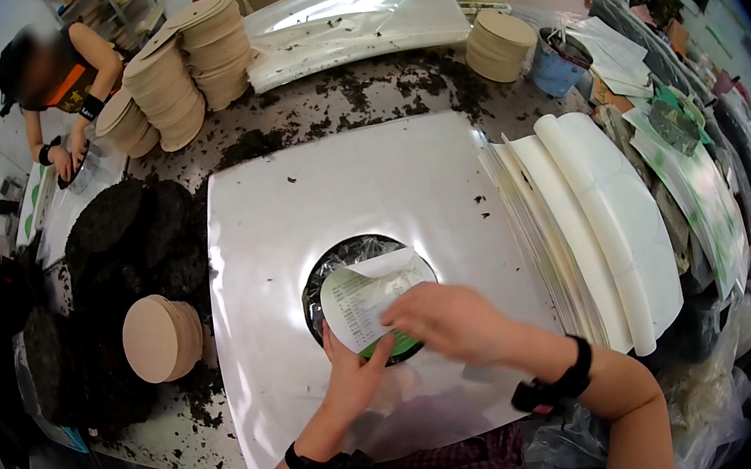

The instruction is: The person is wrapping compressed tea cakes by placing them on plastic sheets over a mold, pressing them into shape, and then folding paper layers and labels around each cake.

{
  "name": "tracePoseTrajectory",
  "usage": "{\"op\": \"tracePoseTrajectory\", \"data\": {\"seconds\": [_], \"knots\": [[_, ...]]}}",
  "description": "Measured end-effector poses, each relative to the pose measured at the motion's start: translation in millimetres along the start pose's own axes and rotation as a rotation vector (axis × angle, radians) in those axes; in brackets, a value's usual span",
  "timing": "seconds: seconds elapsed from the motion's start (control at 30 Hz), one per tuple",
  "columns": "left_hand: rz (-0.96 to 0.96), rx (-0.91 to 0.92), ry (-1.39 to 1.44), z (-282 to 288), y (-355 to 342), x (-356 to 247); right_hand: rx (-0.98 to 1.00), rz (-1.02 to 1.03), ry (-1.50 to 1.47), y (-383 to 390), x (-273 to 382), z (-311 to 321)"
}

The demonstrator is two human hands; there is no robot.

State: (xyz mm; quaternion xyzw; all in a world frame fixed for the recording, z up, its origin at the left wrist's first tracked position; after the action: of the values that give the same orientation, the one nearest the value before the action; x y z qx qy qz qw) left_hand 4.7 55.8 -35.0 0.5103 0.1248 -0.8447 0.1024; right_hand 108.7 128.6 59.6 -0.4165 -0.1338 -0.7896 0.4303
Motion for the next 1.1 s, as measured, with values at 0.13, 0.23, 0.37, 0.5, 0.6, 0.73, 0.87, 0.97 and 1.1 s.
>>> {"op": "tracePoseTrajectory", "data": {"seconds": [0.13, 0.23, 0.37, 0.5, 0.6, 0.73, 0.87, 0.97, 1.1], "knots": [[-0.055, 0.070, -0.030, -3.8, 3.2, -11.9, -0.129, 0.041, 0.144, -29.4, -10.4, -17.6], [-0.147, 0.087, -0.144, -4.4, 9.3, -23.8, -0.024, 0.062, 0.305, -38.3, -19.7, -52.4], [-0.214, -0.174, 0.005, 53.9, 25.6, -34.6, 0.007, -0.038, -0.214, -37.1, -41.2, -50.1], [0.153, -0.311, 0.644, 78.7, 6.1, 41.1, 0.075, 0.216, 0.206, -5.7, -8.6, -64.8], [0.309, -0.147, 0.874, 36.7, -16.8, 69.3, 0.179, 0.170, 0.419, -17.4, -4.2, -91.1], [0.320, -0.262, 0.905, 28.7, -15.3, 86.0, 0.193, 0.186, 0.628, -19.9, -3.2, -109.5], [0.304, -0.305, 0.653, 42.3, -19.6, 61.2, 0.149, 0.196, 0.639, -12.7, -1.6, -107.1], [0.281, -0.295, 0.715, 35.4, -10.2, 65.5, 0.126, 0.165, 0.636, 7.9, 10.2, -93.4], [0.298, -0.352, 0.477, 44.6, -10.4, 45.2, 0.070, 0.124, 0.725, 12.6, 3.3, -94.8]]}}
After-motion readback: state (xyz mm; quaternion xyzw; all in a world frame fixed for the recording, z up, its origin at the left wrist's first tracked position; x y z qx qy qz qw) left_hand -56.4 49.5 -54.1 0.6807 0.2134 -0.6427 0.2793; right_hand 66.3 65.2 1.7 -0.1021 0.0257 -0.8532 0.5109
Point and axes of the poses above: each hand's wrist, its own y-axis away from the middle knuckle, its own z-axis out of the back of the hand, x = y × z, the point moved 10 cm from there along -y, towards the middle knuckle, and after that the axes turned 4 degrees about -x, right-handed, at the moved point
